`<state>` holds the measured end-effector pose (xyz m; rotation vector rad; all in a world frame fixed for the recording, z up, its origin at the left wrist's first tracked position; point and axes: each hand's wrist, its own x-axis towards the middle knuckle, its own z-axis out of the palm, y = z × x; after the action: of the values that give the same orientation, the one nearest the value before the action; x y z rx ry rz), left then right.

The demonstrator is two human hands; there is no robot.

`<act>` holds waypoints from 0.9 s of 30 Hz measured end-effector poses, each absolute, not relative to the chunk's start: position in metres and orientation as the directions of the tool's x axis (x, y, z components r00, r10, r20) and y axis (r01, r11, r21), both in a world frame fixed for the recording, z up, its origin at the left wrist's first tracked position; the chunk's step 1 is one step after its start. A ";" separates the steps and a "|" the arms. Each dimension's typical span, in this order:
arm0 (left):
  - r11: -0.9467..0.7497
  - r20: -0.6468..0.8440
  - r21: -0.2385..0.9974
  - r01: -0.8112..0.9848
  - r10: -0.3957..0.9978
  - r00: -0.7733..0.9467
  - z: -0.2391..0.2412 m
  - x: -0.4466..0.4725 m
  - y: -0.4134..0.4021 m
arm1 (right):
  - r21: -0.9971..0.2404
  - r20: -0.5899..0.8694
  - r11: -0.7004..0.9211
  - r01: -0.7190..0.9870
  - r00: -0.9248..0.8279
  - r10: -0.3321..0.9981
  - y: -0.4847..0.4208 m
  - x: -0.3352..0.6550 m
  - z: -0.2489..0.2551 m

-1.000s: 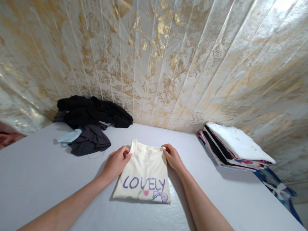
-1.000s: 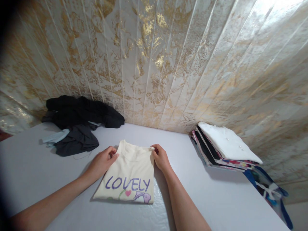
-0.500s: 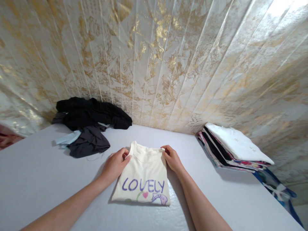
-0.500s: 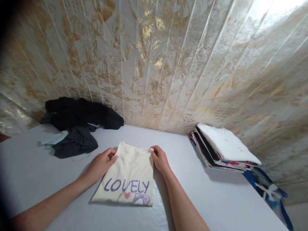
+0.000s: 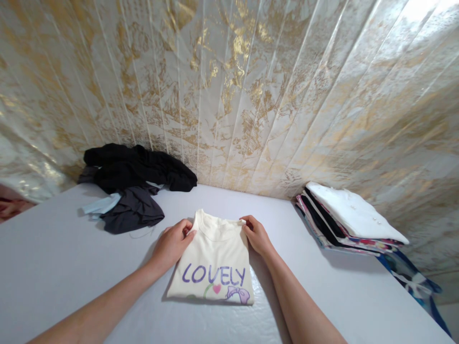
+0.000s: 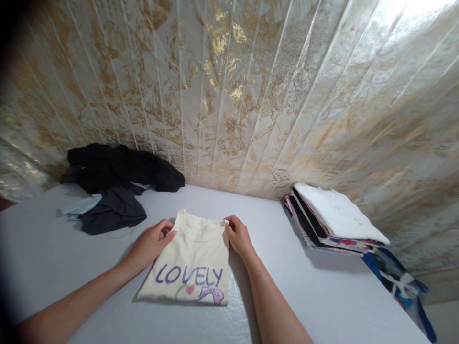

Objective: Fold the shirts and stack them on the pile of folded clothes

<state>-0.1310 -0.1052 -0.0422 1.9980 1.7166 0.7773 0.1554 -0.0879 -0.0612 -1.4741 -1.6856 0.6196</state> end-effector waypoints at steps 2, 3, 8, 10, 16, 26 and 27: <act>-0.167 0.148 0.630 0.758 0.985 0.093 -0.042 -0.131 -0.105 | -0.786 0.245 0.202 0.584 -0.006 0.969 -0.088 0.155 -0.061; -0.164 0.145 0.637 0.754 0.985 0.092 -0.042 -0.132 -0.105 | -0.787 0.244 0.202 0.583 -0.006 0.970 -0.088 0.155 -0.061; -0.159 0.126 0.685 0.711 0.987 0.099 -0.043 -0.132 -0.104 | -0.804 0.273 0.205 0.559 0.040 0.961 -0.089 0.153 -0.061; -0.163 0.127 0.702 0.693 0.986 0.104 -0.044 -0.131 -0.102 | -0.797 0.317 0.216 0.565 0.086 0.944 -0.087 0.151 -0.062; -0.112 0.066 0.708 0.698 0.993 0.093 -0.049 -0.128 -0.079 | -0.725 0.406 0.188 0.663 0.191 0.894 -0.078 0.152 -0.069; -0.488 0.392 0.409 0.771 0.857 0.334 -0.021 -0.074 -0.095 | -0.337 0.457 0.351 0.874 -0.174 0.872 -0.107 0.121 -0.042; -0.514 0.351 0.394 0.762 0.850 0.392 -0.025 -0.066 -0.099 | -0.316 0.409 0.371 0.873 -0.228 0.884 -0.108 0.116 -0.043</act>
<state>-0.0664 -0.0992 -0.0255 2.4759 1.4479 0.7784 0.1156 -0.1084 -0.0429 -1.5124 -2.1137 0.0263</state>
